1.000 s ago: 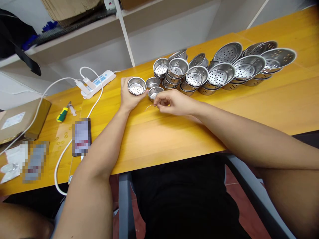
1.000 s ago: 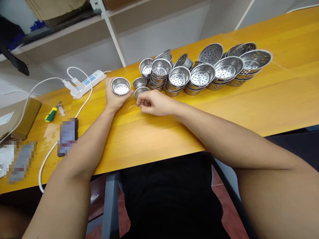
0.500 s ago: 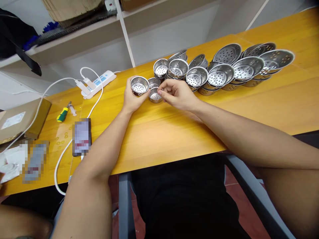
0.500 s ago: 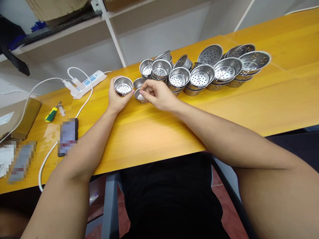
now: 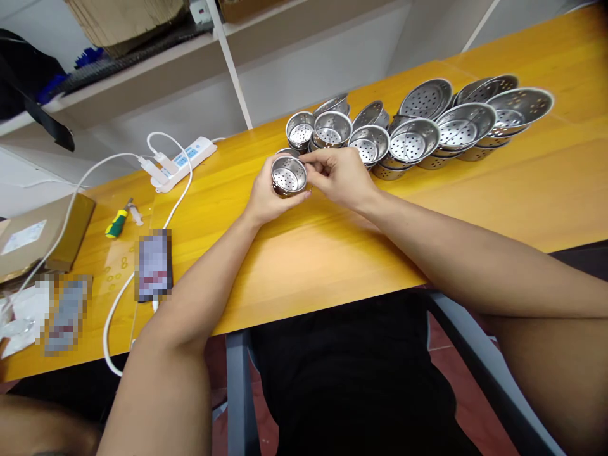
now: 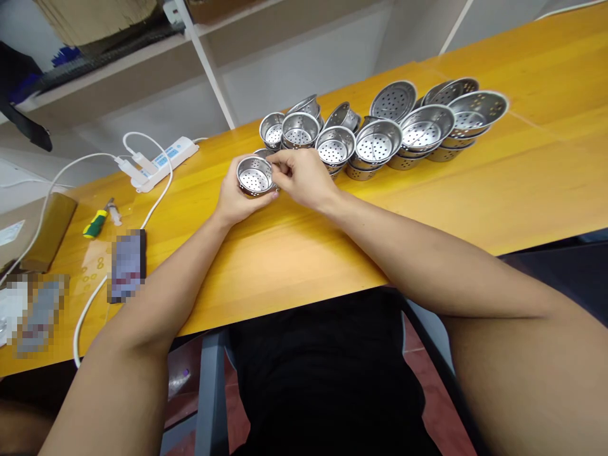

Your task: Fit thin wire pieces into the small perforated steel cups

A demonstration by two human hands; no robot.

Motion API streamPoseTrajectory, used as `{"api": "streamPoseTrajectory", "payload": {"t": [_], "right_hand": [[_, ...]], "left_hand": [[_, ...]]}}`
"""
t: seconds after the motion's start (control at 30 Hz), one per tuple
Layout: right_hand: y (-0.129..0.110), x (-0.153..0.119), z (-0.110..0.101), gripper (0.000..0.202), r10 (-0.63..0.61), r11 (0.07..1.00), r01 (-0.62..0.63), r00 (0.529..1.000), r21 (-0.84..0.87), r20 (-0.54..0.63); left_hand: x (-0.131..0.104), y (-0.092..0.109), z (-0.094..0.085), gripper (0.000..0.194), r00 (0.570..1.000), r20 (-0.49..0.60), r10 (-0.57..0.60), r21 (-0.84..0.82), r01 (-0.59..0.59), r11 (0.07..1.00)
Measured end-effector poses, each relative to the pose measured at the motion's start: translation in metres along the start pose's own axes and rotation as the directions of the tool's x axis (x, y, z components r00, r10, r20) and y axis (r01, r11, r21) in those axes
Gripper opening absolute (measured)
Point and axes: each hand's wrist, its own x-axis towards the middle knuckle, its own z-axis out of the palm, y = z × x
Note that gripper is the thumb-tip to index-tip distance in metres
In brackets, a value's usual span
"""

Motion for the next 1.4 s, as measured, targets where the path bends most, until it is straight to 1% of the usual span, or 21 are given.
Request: {"api": "streamPoseTrajectory", "payload": {"t": [0.07, 0.13, 0.37, 0.53, 0.77, 0.93, 1.0, 1.07, 1.13, 1.2, 1.3, 1.33, 1.4], "right_hand": [[0.002, 0.000, 0.003, 0.031, -0.004, 1.000, 0.003, 1.000, -0.018, -0.019], [0.002, 0.001, 0.005, 0.032, 0.002, 1.000, -0.003, 0.999, -0.028, -0.036], [0.000, 0.001, 0.009, 0.037, 0.029, 0.998, -0.032, 0.998, -0.058, -0.049], [0.001, 0.002, 0.008, 0.036, 0.023, 0.997, -0.025, 0.999, -0.068, -0.040], [0.000, 0.001, 0.006, 0.033, 0.008, 0.997, -0.011, 0.999, -0.071, -0.037], [0.002, 0.001, 0.009, 0.034, -0.001, 0.999, -0.001, 0.998, -0.040, -0.057], [0.002, 0.000, 0.011, 0.034, -0.023, 1.000, 0.023, 0.997, -0.002, -0.075], [0.000, -0.001, 0.010, 0.033, -0.055, 0.995, 0.061, 0.995, 0.073, -0.082], [-0.003, -0.001, 0.007, 0.033, -0.083, 0.980, 0.092, 0.995, 0.176, -0.056], [-0.005, 0.000, 0.001, 0.039, -0.092, 0.952, 0.083, 0.996, 0.296, 0.017], [-0.006, 0.003, -0.007, 0.052, -0.101, 0.893, 0.013, 0.980, 0.450, 0.172], [-0.005, 0.005, -0.009, 0.055, -0.107, 0.877, -0.006, 0.972, 0.481, 0.208], [-0.005, 0.007, -0.010, 0.060, -0.111, 0.853, -0.028, 0.966, 0.521, 0.235]], "left_hand": [[0.000, -0.007, 0.001, 0.113, 0.999, 0.018, 0.028, 0.002, -0.028, 1.000], [-0.001, -0.011, 0.001, 0.115, 0.999, 0.017, 0.041, 0.008, -0.042, 0.999], [-0.001, -0.012, 0.004, 0.113, 0.999, -0.015, 0.040, 0.004, -0.040, 0.999], [-0.002, -0.012, 0.004, 0.115, 0.999, -0.005, 0.050, 0.025, -0.050, 0.998], [-0.002, -0.008, 0.003, 0.110, 0.999, 0.008, 0.049, 0.034, -0.050, 0.998], [-0.002, -0.002, 0.002, 0.104, 0.999, 0.013, 0.035, 0.009, -0.035, 0.999], [-0.003, -0.001, 0.001, 0.103, 0.999, 0.012, 0.030, -0.010, -0.030, 1.000], [-0.003, -0.003, 0.001, 0.101, 0.999, 0.017, 0.032, -0.030, -0.032, 0.999], [-0.003, -0.007, 0.000, 0.098, 0.999, 0.014, 0.040, -0.056, -0.040, 0.998], [-0.002, -0.013, 0.000, 0.095, 0.999, -0.010, 0.047, -0.088, -0.048, 0.995], [-0.001, -0.021, -0.001, 0.093, 0.998, -0.033, 0.050, -0.134, -0.054, 0.990], [-0.001, -0.022, -0.001, 0.093, 0.998, -0.025, 0.050, -0.145, -0.053, 0.988], [0.000, -0.022, -0.001, 0.095, 0.999, 0.002, 0.052, -0.162, -0.051, 0.986]]}}
